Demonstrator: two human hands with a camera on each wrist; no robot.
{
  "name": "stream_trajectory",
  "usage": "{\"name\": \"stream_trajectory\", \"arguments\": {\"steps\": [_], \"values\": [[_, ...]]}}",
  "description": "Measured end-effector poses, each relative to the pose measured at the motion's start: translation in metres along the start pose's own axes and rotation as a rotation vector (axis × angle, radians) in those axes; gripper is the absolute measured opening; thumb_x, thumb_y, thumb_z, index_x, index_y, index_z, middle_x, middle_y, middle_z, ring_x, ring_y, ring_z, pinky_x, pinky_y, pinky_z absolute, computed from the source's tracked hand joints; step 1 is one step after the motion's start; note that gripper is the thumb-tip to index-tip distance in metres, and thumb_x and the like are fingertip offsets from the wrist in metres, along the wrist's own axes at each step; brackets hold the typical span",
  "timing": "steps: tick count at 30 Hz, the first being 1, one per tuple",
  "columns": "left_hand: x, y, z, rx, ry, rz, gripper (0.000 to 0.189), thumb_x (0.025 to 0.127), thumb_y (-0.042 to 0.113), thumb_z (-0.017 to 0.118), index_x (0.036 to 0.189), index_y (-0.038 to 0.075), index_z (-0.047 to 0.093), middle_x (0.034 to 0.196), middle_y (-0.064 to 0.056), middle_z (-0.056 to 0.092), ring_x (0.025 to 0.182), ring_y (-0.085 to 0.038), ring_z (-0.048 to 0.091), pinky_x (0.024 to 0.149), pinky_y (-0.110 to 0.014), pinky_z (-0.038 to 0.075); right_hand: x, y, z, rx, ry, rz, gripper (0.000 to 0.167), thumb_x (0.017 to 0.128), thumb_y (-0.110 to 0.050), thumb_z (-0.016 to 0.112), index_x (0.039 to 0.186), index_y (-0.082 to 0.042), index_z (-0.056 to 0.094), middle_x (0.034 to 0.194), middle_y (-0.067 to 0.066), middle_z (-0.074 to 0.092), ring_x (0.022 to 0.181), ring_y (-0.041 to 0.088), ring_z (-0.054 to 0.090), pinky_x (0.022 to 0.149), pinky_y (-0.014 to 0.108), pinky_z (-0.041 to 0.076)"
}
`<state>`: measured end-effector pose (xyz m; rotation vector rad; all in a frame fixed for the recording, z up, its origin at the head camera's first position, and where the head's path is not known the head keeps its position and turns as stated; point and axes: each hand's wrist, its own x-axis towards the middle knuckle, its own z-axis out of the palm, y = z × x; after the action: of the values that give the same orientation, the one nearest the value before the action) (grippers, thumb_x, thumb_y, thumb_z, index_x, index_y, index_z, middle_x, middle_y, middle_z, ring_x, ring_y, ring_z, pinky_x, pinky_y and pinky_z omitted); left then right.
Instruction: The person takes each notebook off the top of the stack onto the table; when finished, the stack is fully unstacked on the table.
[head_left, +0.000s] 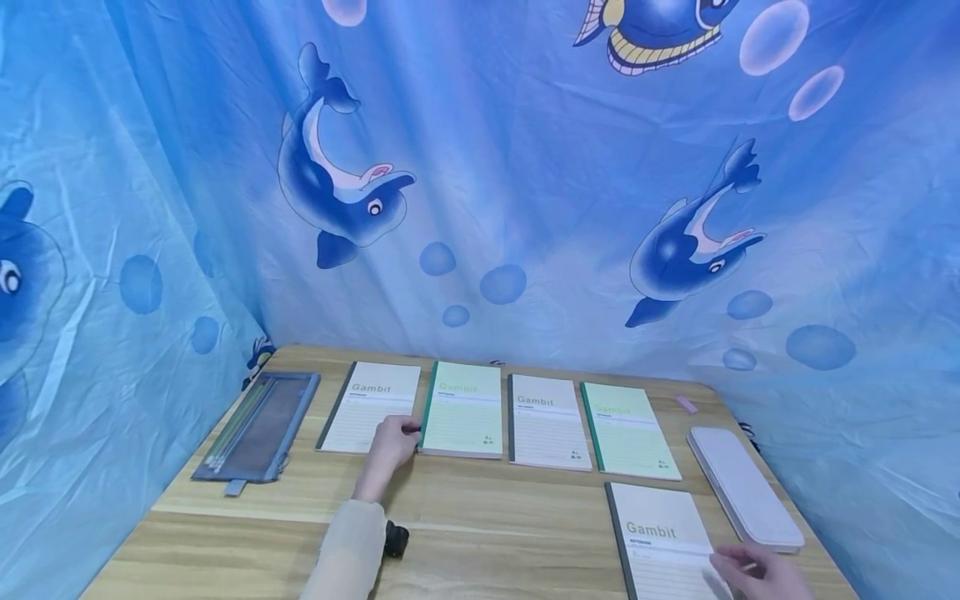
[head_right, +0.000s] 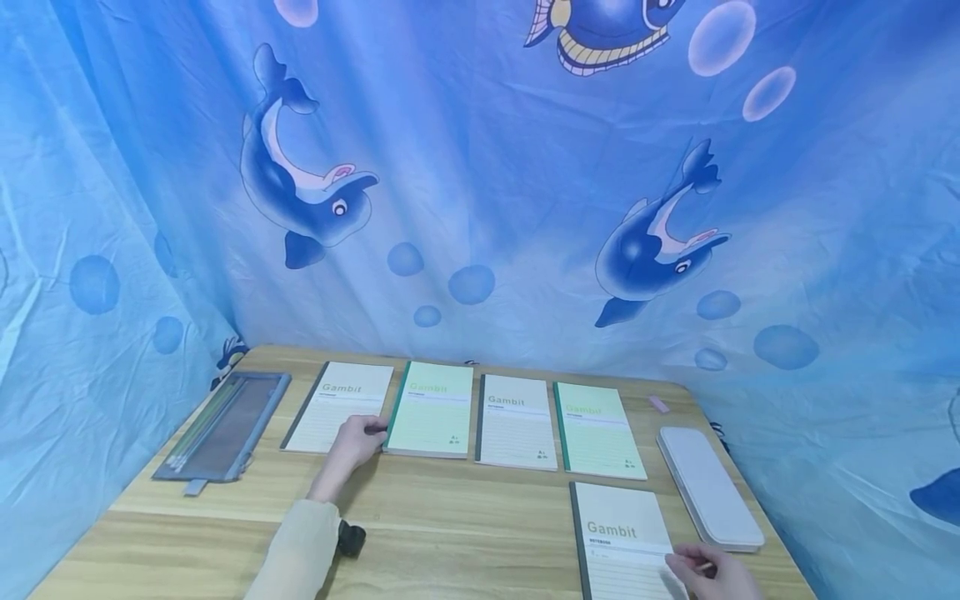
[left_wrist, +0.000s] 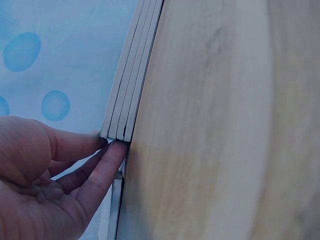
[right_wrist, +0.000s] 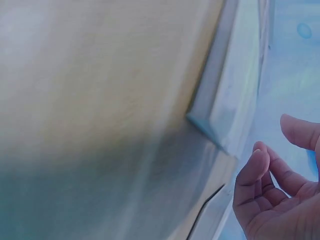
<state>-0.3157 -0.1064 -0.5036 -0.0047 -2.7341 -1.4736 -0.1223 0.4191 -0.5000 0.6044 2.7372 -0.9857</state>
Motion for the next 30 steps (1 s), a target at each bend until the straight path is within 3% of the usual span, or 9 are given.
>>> {"name": "stream_trajectory", "arguments": {"steps": [11,19,30], "values": [[0.001,0.000,0.001,0.016,-0.001,0.003,0.024,0.090,-0.005,0.062,0.112,-0.010,0.068,0.109,-0.026,0.068,0.107,-0.042,0.063,0.093,-0.052,0.051,-0.001,-0.050,0.011,0.035,0.090,-0.179,0.039,0.093,-0.031,0.070,0.113,0.003,0.069,0.093,0.001,0.069,0.079,0.015,0.059,0.064,0.027,0.047],[0.001,0.001,0.000,0.011,0.009,0.010,0.023,0.089,-0.005,0.062,0.111,-0.011,0.068,0.109,-0.026,0.069,0.107,-0.042,0.063,0.094,-0.052,0.051,0.013,-0.082,0.021,0.109,0.097,-0.254,0.038,0.090,-0.027,0.074,0.114,0.002,0.069,0.090,0.002,0.067,0.078,0.015,0.059,0.058,0.027,0.050],[0.001,0.002,0.000,0.005,-0.014,-0.015,0.024,0.090,-0.005,0.061,0.113,-0.011,0.067,0.112,-0.027,0.067,0.110,-0.043,0.062,0.094,-0.052,0.050,0.035,-0.124,0.044,0.189,0.043,-0.350,0.034,0.089,-0.023,0.074,0.113,0.002,0.069,0.088,0.004,0.067,0.079,0.018,0.061,0.058,0.028,0.054]]}}
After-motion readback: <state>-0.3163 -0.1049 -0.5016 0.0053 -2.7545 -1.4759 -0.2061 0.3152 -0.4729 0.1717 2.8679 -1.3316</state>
